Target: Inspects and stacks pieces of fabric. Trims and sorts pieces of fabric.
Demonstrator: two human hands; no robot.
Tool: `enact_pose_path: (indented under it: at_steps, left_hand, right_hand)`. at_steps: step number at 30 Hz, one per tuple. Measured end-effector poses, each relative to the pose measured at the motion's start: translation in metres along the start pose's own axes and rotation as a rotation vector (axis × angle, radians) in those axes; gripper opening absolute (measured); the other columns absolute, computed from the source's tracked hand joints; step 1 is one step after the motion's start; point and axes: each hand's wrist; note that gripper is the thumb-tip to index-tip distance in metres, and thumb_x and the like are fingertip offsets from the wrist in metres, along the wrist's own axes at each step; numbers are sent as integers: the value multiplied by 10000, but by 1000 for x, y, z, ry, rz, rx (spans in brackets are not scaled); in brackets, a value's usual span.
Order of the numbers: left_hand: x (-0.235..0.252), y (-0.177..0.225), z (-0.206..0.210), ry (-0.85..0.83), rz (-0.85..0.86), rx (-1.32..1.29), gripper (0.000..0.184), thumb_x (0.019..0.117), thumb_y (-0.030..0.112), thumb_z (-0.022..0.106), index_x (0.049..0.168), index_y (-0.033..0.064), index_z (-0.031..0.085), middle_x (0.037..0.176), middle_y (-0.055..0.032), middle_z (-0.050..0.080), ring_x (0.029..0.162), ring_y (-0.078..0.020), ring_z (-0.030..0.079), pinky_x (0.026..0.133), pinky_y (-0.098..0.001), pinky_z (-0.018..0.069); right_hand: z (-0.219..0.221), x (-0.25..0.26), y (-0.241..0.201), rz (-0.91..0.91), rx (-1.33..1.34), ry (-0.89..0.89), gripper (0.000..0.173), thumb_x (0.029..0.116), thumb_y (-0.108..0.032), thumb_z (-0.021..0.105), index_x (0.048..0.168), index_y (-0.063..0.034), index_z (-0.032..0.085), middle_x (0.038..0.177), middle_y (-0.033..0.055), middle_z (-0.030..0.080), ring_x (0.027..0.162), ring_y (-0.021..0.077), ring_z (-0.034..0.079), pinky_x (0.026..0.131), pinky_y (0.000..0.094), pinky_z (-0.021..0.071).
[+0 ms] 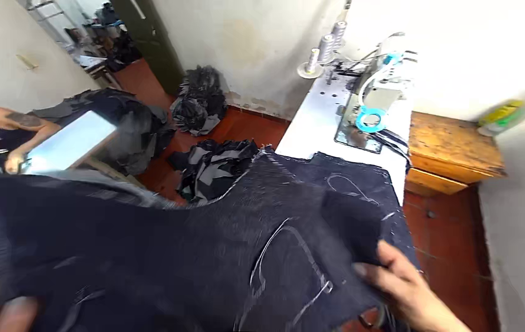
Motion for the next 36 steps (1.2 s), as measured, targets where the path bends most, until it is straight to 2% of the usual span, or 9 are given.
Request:
enact_pose_path:
  at_steps: [3,10,13,16,19,24,31,34,36]
  left_hand:
    - [3,-78,67,-76,91,-162,160,1019,267,594,1093,377,682,1026,280,686,940,119,635,815,-104,532]
    - [44,-96,227,-67,223,-245,209,1046,307,577,964,153,693,835,133,694,786,70,656,716,-139,562]
    - [46,-123,295,-137,-52,-139,363,1047,198,508,1275,-62,617,918,-31,739,815,-25,701,768,-248,602]
    - [30,-169,360,-308,-193,179,515,1048,216,490,1478,-66,463,763,-145,685,631,-234,656,658,-463,574]
    - [2,-204,405,-422,-242,459,588,1055,240,497,1553,-45,364,754,-194,700,634,-375,694,654,-567,581]
    - [-6,-190,419,-457,-196,602,468,1038,149,501,1489,29,524,972,-211,760,728,-403,741,677,-573,597]
    - [40,-169,403,-793,-495,627,609,1057,288,555,1615,175,339,1006,-217,736,901,-396,724,845,-581,574]
    - [26,-213,342,-447,-262,503,380,1048,221,528,1382,55,601,1015,-128,708,825,-232,707,750,-447,618]
    - [-7,-244,308,-595,-514,678,288,1042,172,504,1149,-28,681,1000,-203,709,896,-342,711,835,-547,581]
  right_hand:
    - [-43,-23,-30,-106,-230,215,223,927,-228,696,1111,-352,706,1003,-171,739,884,-44,686,773,183,591]
    - [-121,-10,-103,-141,-573,675,184,924,-86,582,940,-267,549,825,-181,655,716,-72,622,634,112,541]
    - [-179,25,-65,45,-832,741,173,926,-91,630,1031,-115,495,811,-74,566,687,-14,577,633,218,535]
    - [-250,50,12,322,-1007,656,282,951,-90,712,1114,72,548,898,207,614,785,310,624,728,547,530]
    - [-294,56,110,626,-1101,516,392,957,-159,731,1235,67,570,1009,253,679,906,404,685,829,619,548]
    - [-237,66,135,710,-1333,668,548,939,-306,737,1220,137,578,1250,369,577,1180,520,590,911,649,506]
    - [-130,109,200,539,-1340,128,627,882,-521,751,1116,52,649,1582,186,435,1340,464,522,798,604,579]
    - [-138,100,229,419,-1449,179,620,818,-535,811,980,42,655,1616,142,405,1318,477,533,665,578,583]
    - [-141,96,230,405,-1478,183,629,809,-542,819,961,42,643,1622,122,406,1324,459,538,655,567,582]
Point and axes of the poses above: each hand's wrist, its own x-axis towards the middle knuckle, its own z-axis out of the palm, y = z × x
